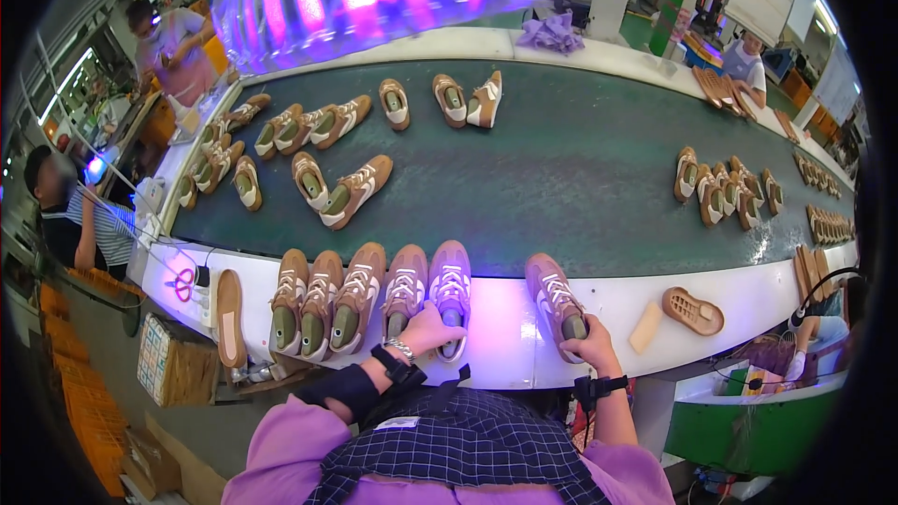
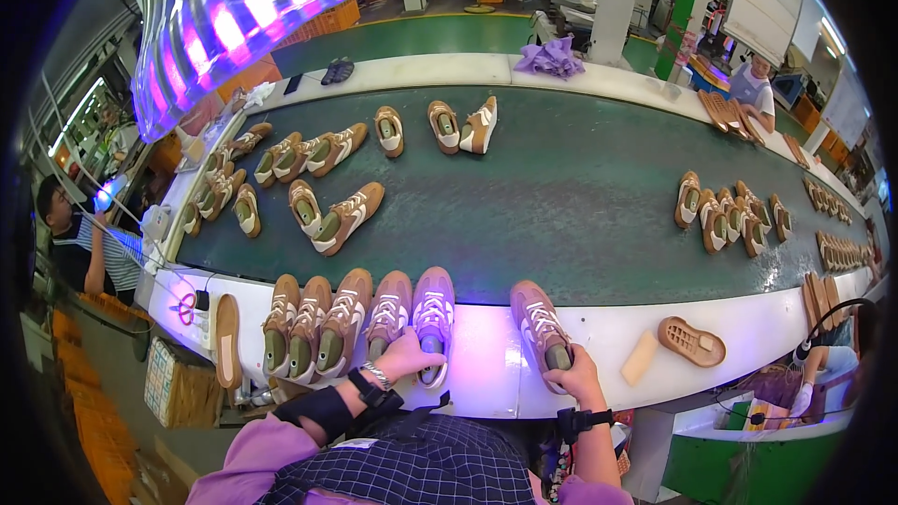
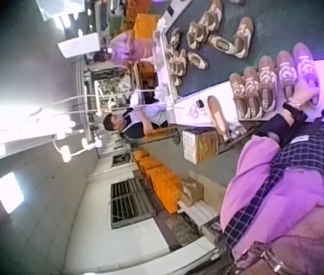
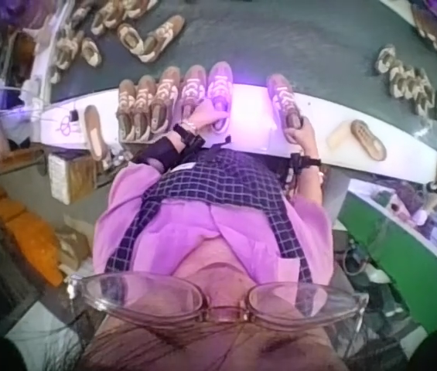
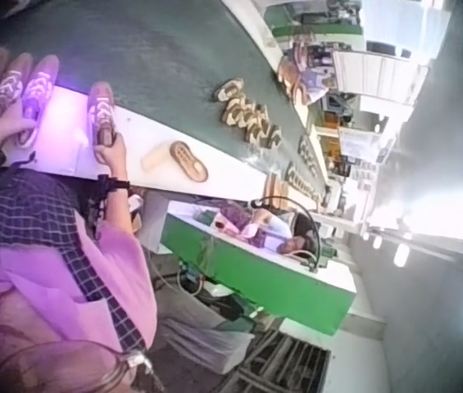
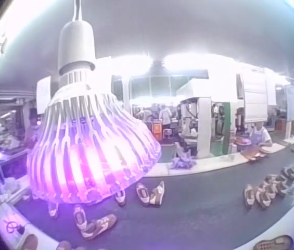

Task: Inspecting and organizing finished shoes on a production line in a factory.

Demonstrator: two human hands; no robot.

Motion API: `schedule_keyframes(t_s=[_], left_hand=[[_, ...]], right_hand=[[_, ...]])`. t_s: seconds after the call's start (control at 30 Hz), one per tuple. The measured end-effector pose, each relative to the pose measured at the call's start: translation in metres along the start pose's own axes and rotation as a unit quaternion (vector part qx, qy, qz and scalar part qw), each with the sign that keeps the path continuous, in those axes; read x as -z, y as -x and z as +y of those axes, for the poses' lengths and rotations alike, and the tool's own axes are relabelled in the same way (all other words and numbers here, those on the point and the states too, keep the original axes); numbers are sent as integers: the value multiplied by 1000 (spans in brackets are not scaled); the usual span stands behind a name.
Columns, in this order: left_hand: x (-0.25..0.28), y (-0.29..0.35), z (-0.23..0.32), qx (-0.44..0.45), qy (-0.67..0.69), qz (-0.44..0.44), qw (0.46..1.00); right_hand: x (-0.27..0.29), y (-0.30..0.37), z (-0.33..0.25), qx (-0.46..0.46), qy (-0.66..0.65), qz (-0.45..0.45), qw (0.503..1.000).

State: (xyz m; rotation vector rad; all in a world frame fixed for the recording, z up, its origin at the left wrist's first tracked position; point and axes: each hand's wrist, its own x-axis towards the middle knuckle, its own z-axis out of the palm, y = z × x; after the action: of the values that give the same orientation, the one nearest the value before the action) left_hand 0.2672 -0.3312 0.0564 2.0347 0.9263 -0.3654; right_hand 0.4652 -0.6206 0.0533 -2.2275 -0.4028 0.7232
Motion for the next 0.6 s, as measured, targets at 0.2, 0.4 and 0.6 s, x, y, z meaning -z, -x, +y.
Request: schedule_keyframes(t_s=[0.2,0.4,0.6], left_hand=[[-25,-7,-6,4,81,140,987],[-11,15,-10,-71,661,-125,736],[42,64,29,-125,711,-67,688]], right_hand=[[-1,-12,15,6,-59,-30,998],[-42,10,-28,-17,-513,-254,820],[-26,28,-131,121,-451,-267,843]])
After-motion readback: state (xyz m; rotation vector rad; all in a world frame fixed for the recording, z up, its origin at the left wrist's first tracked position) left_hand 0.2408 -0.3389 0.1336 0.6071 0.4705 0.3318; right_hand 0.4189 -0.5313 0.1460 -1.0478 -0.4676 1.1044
